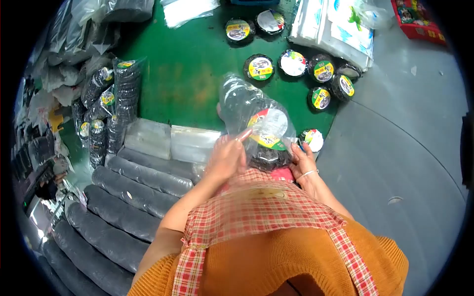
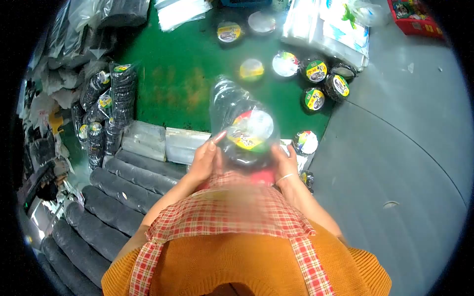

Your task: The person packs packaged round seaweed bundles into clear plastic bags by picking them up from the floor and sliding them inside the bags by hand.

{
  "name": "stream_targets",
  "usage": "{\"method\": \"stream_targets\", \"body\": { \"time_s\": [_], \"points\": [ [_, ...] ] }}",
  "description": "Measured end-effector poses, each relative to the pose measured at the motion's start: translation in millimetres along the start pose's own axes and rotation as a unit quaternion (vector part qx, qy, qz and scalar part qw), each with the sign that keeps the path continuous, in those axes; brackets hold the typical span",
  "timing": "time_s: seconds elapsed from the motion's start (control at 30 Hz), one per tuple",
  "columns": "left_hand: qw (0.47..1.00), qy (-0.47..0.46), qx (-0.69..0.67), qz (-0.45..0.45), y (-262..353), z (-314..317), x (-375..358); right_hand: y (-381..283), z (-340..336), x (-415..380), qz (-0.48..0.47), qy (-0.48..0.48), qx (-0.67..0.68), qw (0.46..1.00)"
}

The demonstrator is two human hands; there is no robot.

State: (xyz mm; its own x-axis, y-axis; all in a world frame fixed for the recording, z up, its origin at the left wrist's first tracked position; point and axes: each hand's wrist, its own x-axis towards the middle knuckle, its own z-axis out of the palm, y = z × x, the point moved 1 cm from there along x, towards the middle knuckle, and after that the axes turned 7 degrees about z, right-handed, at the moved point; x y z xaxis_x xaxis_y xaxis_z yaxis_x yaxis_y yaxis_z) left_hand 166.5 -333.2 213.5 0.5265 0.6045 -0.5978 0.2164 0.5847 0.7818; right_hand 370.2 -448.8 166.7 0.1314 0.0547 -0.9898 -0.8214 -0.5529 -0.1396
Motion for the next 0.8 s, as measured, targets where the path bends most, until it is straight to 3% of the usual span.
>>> {"method": "stream_targets", "body": {
  "time_s": [0.03, 0.13, 0.23, 0.33, 0.4, 0.5, 0.57, 0.63, 0.67, 0.7, 0.73, 0.77, 0.8],
  "points": [
    [1.000, 0.004, 0.011, 0.013, 2, 0, -2, 0, 2, 0, 0.051, -0.010, -0.001, 0.999],
    [0.998, 0.018, 0.046, 0.041, 14, -7, -3, -1, 21, -11, 0.089, -0.210, -0.036, 0.973],
    [0.998, 0.020, 0.049, 0.032, 21, -19, -7, 2, 42, -16, 0.126, -0.161, -0.118, 0.972],
    [0.997, -0.014, 0.059, 0.049, 22, -45, -12, 7, 57, -12, 0.074, -0.060, -0.105, 0.990],
    [0.996, -0.009, 0.054, 0.066, 18, -61, -17, 5, 78, -23, 0.036, -0.063, -0.044, 0.996],
    [0.997, -0.007, 0.031, 0.074, 26, -93, -18, 16, 104, -27, 0.091, -0.125, -0.043, 0.987],
    [0.998, -0.029, -0.042, 0.030, 39, -119, -18, 13, 142, -49, 0.059, -0.092, -0.109, 0.988],
    [0.997, -0.028, -0.053, 0.037, 41, -149, -18, 19, 177, -62, -0.056, -0.068, -0.169, 0.982],
    [0.997, -0.028, -0.058, 0.040, 41, -162, -18, 9, 201, -79, -0.198, -0.110, -0.325, 0.918],
    [0.997, -0.015, -0.060, 0.056, 37, -174, -19, 2, 212, -79, -0.312, -0.107, -0.514, 0.792],
    [0.996, -0.004, -0.061, 0.072, 32, -184, -18, -1, 231, -76, -0.348, -0.164, -0.665, 0.640],
    [0.994, 0.009, -0.062, 0.088, 30, -193, -17, -7, 254, -78, -0.365, -0.214, -0.783, 0.456],
    [0.995, -0.026, -0.033, 0.093, 29, -199, -17, -4, 279, -85, -0.268, -0.220, -0.860, 0.374]
  ]
}}
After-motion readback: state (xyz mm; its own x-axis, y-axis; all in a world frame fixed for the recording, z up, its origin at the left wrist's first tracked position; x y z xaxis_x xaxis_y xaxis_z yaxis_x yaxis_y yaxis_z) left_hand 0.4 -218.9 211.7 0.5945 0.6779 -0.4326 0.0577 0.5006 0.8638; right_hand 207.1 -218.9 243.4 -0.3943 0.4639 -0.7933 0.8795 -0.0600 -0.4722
